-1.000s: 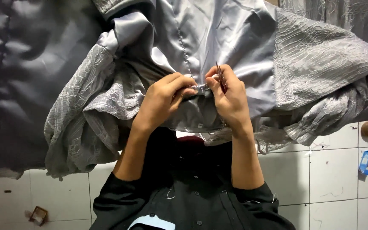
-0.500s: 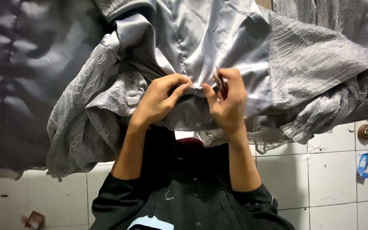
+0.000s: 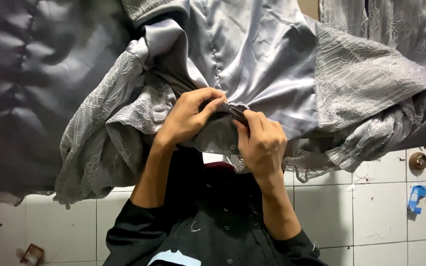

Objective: Inspecting and sorting dresses while trimming loose threads with a small tool in a factory setting.

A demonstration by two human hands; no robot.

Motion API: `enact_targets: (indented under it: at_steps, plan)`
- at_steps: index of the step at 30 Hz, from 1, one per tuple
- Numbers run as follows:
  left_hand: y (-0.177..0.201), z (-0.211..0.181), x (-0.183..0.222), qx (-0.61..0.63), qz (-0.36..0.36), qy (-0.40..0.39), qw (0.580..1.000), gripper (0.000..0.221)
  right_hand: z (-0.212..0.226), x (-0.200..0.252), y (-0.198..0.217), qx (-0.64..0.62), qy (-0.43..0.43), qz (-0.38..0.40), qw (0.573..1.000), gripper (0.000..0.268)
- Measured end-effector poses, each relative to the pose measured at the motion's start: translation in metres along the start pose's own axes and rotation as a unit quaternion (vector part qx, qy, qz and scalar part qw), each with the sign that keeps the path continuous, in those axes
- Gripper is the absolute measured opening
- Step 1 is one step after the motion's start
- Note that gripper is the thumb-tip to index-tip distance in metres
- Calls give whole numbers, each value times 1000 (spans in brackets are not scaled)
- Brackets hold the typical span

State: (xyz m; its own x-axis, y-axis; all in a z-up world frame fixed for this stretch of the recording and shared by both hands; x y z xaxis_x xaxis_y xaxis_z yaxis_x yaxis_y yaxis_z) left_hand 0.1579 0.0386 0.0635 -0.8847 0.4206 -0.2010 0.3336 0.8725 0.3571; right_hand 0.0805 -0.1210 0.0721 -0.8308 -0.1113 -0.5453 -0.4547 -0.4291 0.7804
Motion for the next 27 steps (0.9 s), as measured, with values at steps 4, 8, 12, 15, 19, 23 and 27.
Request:
enact_targets:
  at_steps: [4, 8, 12, 15, 19, 23, 27]
  plan:
    - [0, 0, 2, 12, 2, 5, 1000, 20, -1, 0, -6, -4, 0, 8, 1000, 18]
    - [0, 2, 1, 25, 5, 2, 1000, 20, -4, 3, -9, -30, -10, 6, 999, 17]
    - [0, 1, 2, 17, 3, -7, 1000, 19, -3, 5, -8, -23, -8, 4, 1000, 18]
    - [0, 2, 2, 16, 7, 0, 1000, 19, -3, 6, -7, -55, -25, -2, 998, 19]
    - [0, 4, 3, 15, -2, 5, 1000, 20, -3, 6, -1, -93, -51, -30, 994, 17]
    - [2, -4, 1, 14, -3, 1, 1000, 21, -11, 15, 5, -111, -73, -44, 990, 18]
    - [0, -6, 3, -5, 13, -20, 1000, 20, -30, 22, 19, -159, -106, -98, 977, 22]
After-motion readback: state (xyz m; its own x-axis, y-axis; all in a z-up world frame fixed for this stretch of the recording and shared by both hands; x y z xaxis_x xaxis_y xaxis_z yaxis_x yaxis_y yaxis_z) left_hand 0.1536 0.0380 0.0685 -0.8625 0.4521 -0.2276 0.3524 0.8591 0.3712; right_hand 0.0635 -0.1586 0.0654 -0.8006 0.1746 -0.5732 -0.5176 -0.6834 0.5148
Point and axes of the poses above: each hand's wrist, its own x-axis away from the middle knuckle, its own y-axis out of the back of the hand, z = x × y, the point moved 6 cm from there along -x, towards the middle knuckle, and after that the axes turned 4 degrees about -x, right-handed, at the moved point
